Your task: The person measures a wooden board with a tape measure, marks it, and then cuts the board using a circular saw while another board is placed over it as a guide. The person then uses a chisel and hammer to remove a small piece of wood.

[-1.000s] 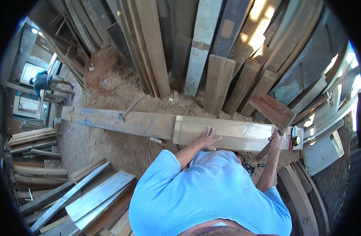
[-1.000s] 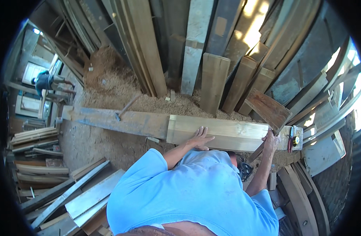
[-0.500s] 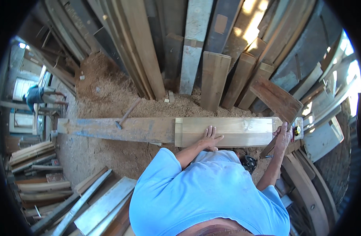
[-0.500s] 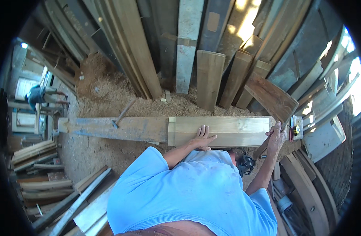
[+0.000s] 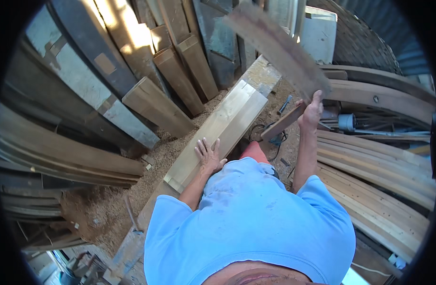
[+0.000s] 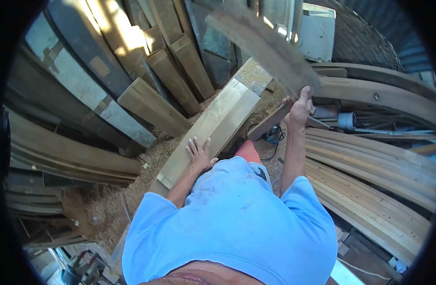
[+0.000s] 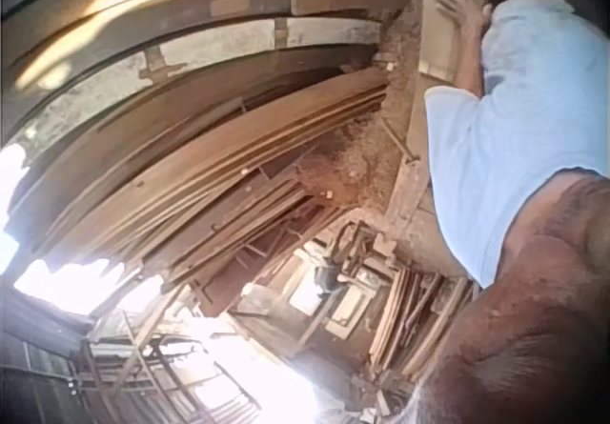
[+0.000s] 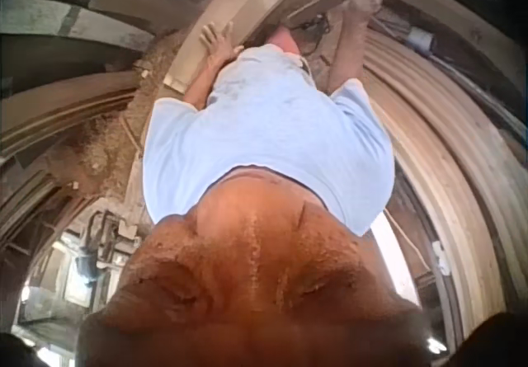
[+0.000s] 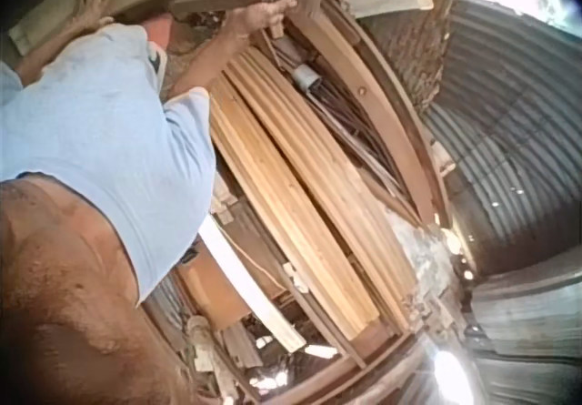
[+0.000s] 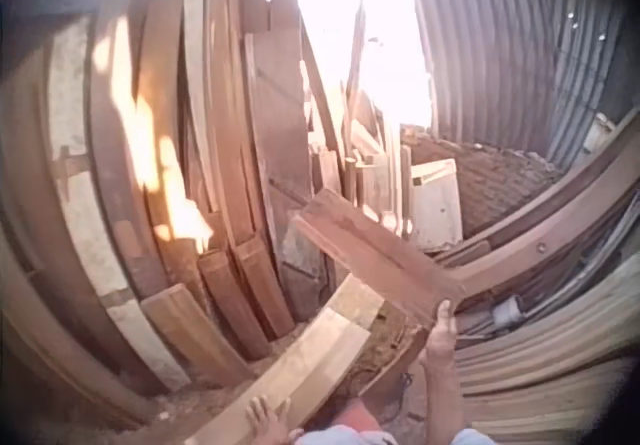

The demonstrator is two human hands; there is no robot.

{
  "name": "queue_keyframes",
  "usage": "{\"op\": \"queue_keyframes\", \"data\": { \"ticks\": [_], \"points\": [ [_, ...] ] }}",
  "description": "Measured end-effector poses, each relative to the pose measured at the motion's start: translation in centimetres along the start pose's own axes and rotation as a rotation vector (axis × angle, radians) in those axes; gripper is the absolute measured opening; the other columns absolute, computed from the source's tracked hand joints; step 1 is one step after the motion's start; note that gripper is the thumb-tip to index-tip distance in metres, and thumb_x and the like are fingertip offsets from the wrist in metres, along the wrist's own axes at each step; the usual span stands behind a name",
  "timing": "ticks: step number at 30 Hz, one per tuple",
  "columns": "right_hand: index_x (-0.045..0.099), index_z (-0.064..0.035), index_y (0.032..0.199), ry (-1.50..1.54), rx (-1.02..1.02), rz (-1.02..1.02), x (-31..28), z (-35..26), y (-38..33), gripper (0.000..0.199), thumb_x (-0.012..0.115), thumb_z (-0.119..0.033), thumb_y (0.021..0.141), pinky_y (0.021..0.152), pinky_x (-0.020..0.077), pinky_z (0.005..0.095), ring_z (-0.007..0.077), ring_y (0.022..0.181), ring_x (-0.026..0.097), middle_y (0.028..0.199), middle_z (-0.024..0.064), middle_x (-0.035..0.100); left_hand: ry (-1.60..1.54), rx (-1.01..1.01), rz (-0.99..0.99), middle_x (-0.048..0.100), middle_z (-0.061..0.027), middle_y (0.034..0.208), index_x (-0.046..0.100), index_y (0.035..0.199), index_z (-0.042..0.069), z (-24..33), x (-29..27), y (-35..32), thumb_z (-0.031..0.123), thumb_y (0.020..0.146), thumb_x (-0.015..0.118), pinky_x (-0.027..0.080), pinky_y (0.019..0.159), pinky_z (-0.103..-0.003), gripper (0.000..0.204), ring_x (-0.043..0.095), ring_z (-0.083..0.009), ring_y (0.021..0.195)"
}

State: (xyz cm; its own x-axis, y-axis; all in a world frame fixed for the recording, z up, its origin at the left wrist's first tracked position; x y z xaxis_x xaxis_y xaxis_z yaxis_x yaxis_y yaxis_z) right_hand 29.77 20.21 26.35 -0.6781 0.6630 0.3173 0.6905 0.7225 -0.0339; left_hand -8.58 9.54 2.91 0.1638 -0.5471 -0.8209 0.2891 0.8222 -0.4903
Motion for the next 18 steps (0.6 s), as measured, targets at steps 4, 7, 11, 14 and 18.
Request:
{"op": "queue_keyframes", "data": {
  "ticks": [4, 7, 11, 14, 18],
  "points": [
    [0.064, -0.0032, 0.114, -0.128, 0.12, 0.105, -5.9, 7.2, -1.6, 0.042, 0.054, -0.044, 0.109, 0.055, 0.0527, 0.0325, 0.0151, 0.065, 0.062, 0.091, 0.0049, 0.068, 0.041, 0.1, 0.034, -0.004, -0.0426, 0.164, 0.009, 0.169, 0.022, 0.9, -0.1, 2.7, 0.054, 0.082, 0.079, -0.003, 0.122, -0.071, 0.116, -0.007, -0.0619, 0.152],
    [0.066, -0.0056, 0.113, -0.201, 0.21, 0.11, -8.6, 14.2, -2.9, 0.042, 0.055, -0.046, 0.108, 0.057, 0.0524, 0.032, 0.0127, 0.07, 0.063, 0.093, 0.0036, 0.069, 0.053, 0.115, 0.008, -0.002, -0.044, 0.163, 0.011, 0.168, 0.019, 1.6, -0.3, 4.0, 0.049, 0.082, 0.079, -0.002, 0.122, -0.07, 0.114, -0.007, -0.0619, 0.152],
    [0.066, -0.0004, 0.123, -0.292, 0.233, 0.07, -9.4, 21.2, -5.7, 0.05, 0.058, -0.047, 0.106, 0.079, 0.0528, 0.0321, 0.0136, 0.093, 0.065, 0.108, 0.0063, 0.071, 0.001, 0.149, 0.078, 0.001, -0.0464, 0.162, 0.012, 0.168, 0.013, 1.7, 0.6, 5.5, 0.046, 0.082, 0.078, 0.001, 0.122, -0.071, 0.113, -0.006, -0.0632, 0.152],
    [0.065, 0.0033, 0.124, -0.336, 0.413, 0.059, -11.2, 26.3, -8.1, 0.054, 0.058, -0.047, 0.106, 0.083, 0.053, 0.035, 0.0175, 0.097, 0.066, 0.111, 0.01, 0.071, -0.013, 0.157, 0.117, 0.001, -0.0467, 0.162, 0.012, 0.167, 0.009, 2.3, 1.3, 6.4, 0.046, 0.083, 0.076, 0.001, 0.121, -0.072, 0.112, -0.007, -0.0634, 0.151],
    [0.06, 0.0007, 0.132, -0.567, 0.476, -0.198, -13.3, 31.2, -9.8, 0.048, 0.062, -0.038, 0.104, 0.086, 0.0515, 0.0308, 0.0136, 0.096, 0.063, 0.114, 0.0075, 0.069, 0.0, 0.097, 0.169, 0.001, -0.0443, 0.163, 0.015, 0.166, 0.006, 4.1, 1.8, 8.2, 0.048, 0.082, 0.077, 0.0, 0.122, -0.07, 0.112, -0.005, -0.0619, 0.152]
  ]
}}
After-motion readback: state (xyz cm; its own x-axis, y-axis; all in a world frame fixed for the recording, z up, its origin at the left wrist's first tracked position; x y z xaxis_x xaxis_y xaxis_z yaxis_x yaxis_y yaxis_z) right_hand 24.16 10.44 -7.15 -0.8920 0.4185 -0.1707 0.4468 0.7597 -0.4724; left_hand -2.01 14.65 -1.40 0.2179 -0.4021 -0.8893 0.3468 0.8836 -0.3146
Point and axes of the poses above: each hand's wrist, its own y-axis towards the middle knuckle, its own x-axis out of the palm, z = x × y, the point moved 6 cm from there along y, towards the middle knuckle
